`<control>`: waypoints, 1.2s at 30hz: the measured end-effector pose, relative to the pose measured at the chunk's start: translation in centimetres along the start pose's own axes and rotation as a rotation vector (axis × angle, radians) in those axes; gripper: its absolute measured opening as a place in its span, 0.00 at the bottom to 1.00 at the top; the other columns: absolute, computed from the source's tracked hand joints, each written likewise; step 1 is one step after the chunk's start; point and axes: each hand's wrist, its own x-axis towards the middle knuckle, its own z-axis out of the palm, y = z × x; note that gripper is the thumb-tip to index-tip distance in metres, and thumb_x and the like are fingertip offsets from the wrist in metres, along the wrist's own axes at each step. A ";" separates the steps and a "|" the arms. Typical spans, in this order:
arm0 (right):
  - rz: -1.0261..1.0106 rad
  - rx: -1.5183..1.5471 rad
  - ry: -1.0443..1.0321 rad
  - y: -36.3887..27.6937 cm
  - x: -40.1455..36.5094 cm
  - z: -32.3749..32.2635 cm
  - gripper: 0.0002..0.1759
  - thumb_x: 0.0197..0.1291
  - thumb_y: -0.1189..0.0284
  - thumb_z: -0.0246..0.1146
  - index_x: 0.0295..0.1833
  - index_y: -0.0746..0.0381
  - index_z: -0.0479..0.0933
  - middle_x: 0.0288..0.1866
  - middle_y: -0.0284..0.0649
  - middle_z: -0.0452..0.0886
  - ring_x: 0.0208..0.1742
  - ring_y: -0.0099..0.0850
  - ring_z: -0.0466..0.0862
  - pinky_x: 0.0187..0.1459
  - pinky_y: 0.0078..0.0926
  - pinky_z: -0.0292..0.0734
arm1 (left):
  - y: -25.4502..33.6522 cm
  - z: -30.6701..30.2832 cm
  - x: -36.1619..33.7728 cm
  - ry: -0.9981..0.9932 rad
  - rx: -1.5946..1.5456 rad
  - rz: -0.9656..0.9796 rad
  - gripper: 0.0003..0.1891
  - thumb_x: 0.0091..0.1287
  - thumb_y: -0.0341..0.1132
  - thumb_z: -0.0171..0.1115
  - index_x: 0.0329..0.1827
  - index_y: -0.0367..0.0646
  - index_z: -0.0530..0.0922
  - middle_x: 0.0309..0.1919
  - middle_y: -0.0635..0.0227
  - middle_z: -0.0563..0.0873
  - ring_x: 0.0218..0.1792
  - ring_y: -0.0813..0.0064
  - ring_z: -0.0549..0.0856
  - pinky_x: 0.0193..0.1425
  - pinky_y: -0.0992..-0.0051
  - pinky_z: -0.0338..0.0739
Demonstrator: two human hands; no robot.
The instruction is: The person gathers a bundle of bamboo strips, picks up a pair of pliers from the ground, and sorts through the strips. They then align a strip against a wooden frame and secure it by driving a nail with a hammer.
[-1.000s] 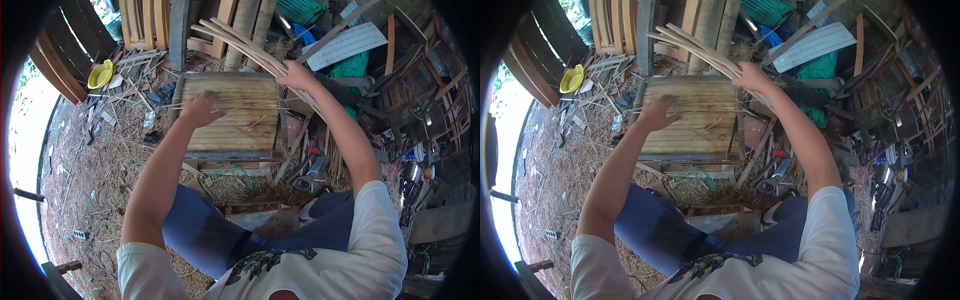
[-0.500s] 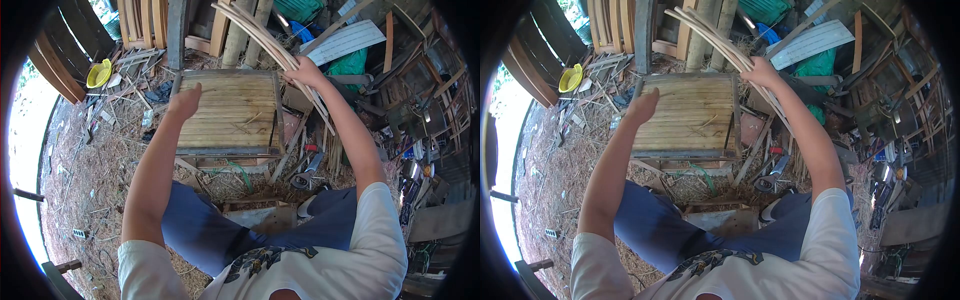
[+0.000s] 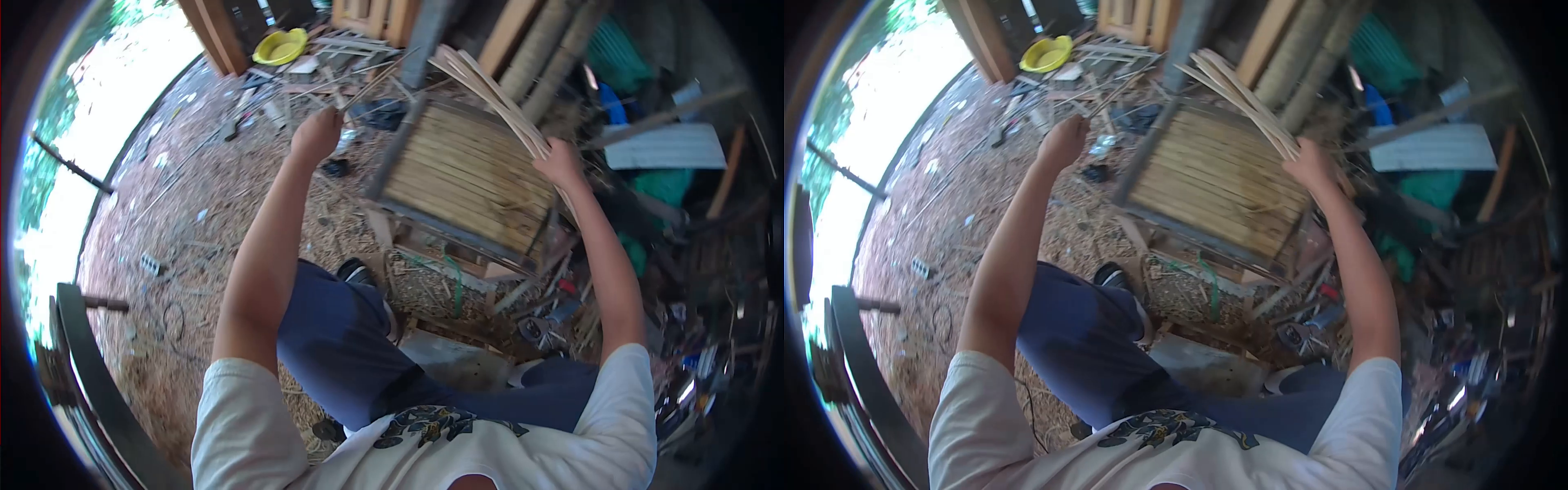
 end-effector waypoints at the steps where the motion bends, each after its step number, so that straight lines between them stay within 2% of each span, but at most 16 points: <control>1: -0.002 0.009 -0.024 -0.4 0.2 0.5 0.30 0.47 0.64 0.74 0.58 0.64 0.82 0.49 0.56 0.88 0.53 0.52 0.88 0.54 0.46 0.82 | -0.2 -1.3 -0.8 0.022 0.004 -0.072 0.19 0.79 0.48 0.50 0.49 0.40 0.80 0.44 0.43 0.88 0.50 0.38 0.85 0.54 0.45 0.77; 5: -0.047 -0.085 -0.067 -3.6 0.0 1.3 0.30 0.49 0.65 0.73 0.60 0.61 0.82 0.52 0.54 0.88 0.55 0.52 0.87 0.56 0.47 0.81 | -3.9 -2.9 -1.6 0.206 -0.103 -0.210 0.21 0.81 0.48 0.49 0.46 0.39 0.81 0.41 0.42 0.88 0.48 0.36 0.85 0.53 0.42 0.77; 8: -0.164 -0.172 -0.064 -5.0 -0.3 0.9 0.29 0.48 0.65 0.74 0.59 0.61 0.82 0.51 0.53 0.88 0.54 0.52 0.87 0.56 0.47 0.82 | -4.5 -4.0 -1.8 0.334 -0.182 -0.223 0.20 0.81 0.47 0.49 0.47 0.38 0.80 0.41 0.40 0.87 0.47 0.35 0.84 0.52 0.42 0.76; 10: -0.185 -0.175 -0.153 -5.2 0.0 0.6 0.33 0.48 0.61 0.77 0.61 0.61 0.80 0.51 0.53 0.88 0.56 0.53 0.86 0.57 0.47 0.81 | -3.2 -4.9 -1.9 0.330 -0.280 -0.196 0.20 0.81 0.47 0.50 0.47 0.37 0.80 0.41 0.39 0.87 0.47 0.34 0.84 0.51 0.43 0.75; 15: -0.395 -0.174 -0.085 -2.1 0.8 3.0 0.41 0.48 0.51 0.81 0.65 0.59 0.79 0.61 0.49 0.85 0.62 0.50 0.84 0.62 0.46 0.80 | -0.5 -3.7 -1.1 0.198 -0.401 0.028 0.19 0.81 0.46 0.52 0.46 0.37 0.78 0.38 0.42 0.86 0.45 0.36 0.84 0.47 0.49 0.76; 18: -0.335 -0.135 -0.030 -3.4 -0.7 1.2 0.39 0.53 0.49 0.78 0.66 0.58 0.80 0.65 0.46 0.82 0.66 0.47 0.82 0.65 0.44 0.78 | 3.7 -3.7 -1.5 0.143 -0.486 0.189 0.17 0.81 0.45 0.53 0.46 0.37 0.77 0.37 0.43 0.85 0.44 0.36 0.83 0.45 0.51 0.76; 21: -0.328 0.078 0.152 -5.3 -2.1 -1.1 0.37 0.59 0.52 0.77 0.68 0.61 0.76 0.58 0.44 0.83 0.61 0.41 0.85 0.63 0.38 0.79 | 7.0 -2.5 -0.8 0.064 -0.463 0.282 0.15 0.81 0.43 0.53 0.47 0.38 0.77 0.35 0.44 0.85 0.42 0.38 0.84 0.45 0.52 0.76; 24: -0.207 0.401 0.125 -6.5 -2.8 -3.1 0.36 0.64 0.45 0.71 0.66 0.61 0.79 0.57 0.42 0.86 0.56 0.37 0.88 0.57 0.36 0.83 | 12.1 -1.8 -0.8 -0.017 -0.509 0.352 0.15 0.82 0.42 0.53 0.47 0.37 0.77 0.35 0.45 0.86 0.41 0.40 0.85 0.44 0.55 0.77; 26: -0.196 0.622 0.107 -6.3 -3.0 -3.0 0.34 0.69 0.44 0.66 0.64 0.63 0.79 0.51 0.40 0.88 0.48 0.30 0.88 0.49 0.30 0.84 | 15.8 -1.0 -0.9 -0.105 -0.572 0.381 0.16 0.82 0.42 0.52 0.46 0.36 0.77 0.36 0.47 0.86 0.41 0.42 0.85 0.46 0.58 0.77; 27: -0.149 0.758 0.079 -7.0 -3.8 -4.1 0.32 0.73 0.46 0.63 0.65 0.63 0.79 0.49 0.39 0.87 0.47 0.28 0.87 0.48 0.28 0.83 | 17.4 -0.1 -0.9 -0.076 -0.552 0.476 0.16 0.83 0.42 0.51 0.46 0.36 0.77 0.33 0.50 0.85 0.38 0.49 0.86 0.45 0.59 0.78; 29: -0.067 1.039 0.028 -8.8 -6.1 -7.0 0.27 0.81 0.52 0.56 0.67 0.64 0.77 0.46 0.38 0.86 0.44 0.25 0.86 0.45 0.24 0.81 | 21.4 0.7 -1.6 -0.182 -0.611 0.541 0.14 0.82 0.40 0.53 0.45 0.37 0.77 0.31 0.47 0.84 0.37 0.44 0.86 0.43 0.56 0.78; 30: -0.043 1.114 0.083 -8.0 -6.4 -7.3 0.27 0.82 0.52 0.54 0.66 0.64 0.78 0.44 0.38 0.86 0.43 0.24 0.86 0.44 0.24 0.81 | 23.3 1.1 -2.1 -0.236 -0.635 0.571 0.13 0.82 0.40 0.54 0.44 0.37 0.77 0.30 0.46 0.84 0.37 0.41 0.85 0.42 0.55 0.77; 31: -0.022 1.188 0.135 -7.2 -6.6 -7.6 0.27 0.83 0.52 0.51 0.65 0.64 0.78 0.43 0.38 0.86 0.42 0.24 0.85 0.44 0.25 0.81 | 24.9 1.7 -2.5 -0.257 -0.661 0.656 0.15 0.83 0.41 0.52 0.44 0.37 0.75 0.28 0.52 0.84 0.32 0.53 0.86 0.38 0.60 0.77; 34: 0.065 1.266 0.256 -5.3 -8.1 -10.2 0.27 0.85 0.53 0.44 0.61 0.64 0.77 0.39 0.39 0.85 0.39 0.27 0.85 0.43 0.28 0.81 | 29.4 1.9 -3.9 -0.680 -0.968 0.428 0.14 0.84 0.42 0.50 0.45 0.41 0.73 0.27 0.67 0.80 0.27 0.79 0.76 0.33 0.74 0.72; 35: 0.081 1.266 0.279 -4.3 -8.8 -11.1 0.27 0.85 0.53 0.43 0.60 0.64 0.77 0.39 0.39 0.85 0.38 0.28 0.86 0.44 0.29 0.81 | 30.6 1.9 -4.0 -0.730 -0.988 0.396 0.15 0.85 0.45 0.50 0.44 0.42 0.70 0.29 0.71 0.81 0.26 0.84 0.74 0.31 0.79 0.70; 36: 0.099 1.267 0.300 -3.2 -9.6 -11.8 0.27 0.85 0.53 0.42 0.59 0.64 0.77 0.38 0.39 0.85 0.38 0.29 0.86 0.44 0.30 0.81 | 31.2 2.6 -4.0 -0.722 -0.985 0.402 0.16 0.85 0.46 0.51 0.44 0.42 0.70 0.30 0.70 0.81 0.26 0.83 0.74 0.31 0.79 0.70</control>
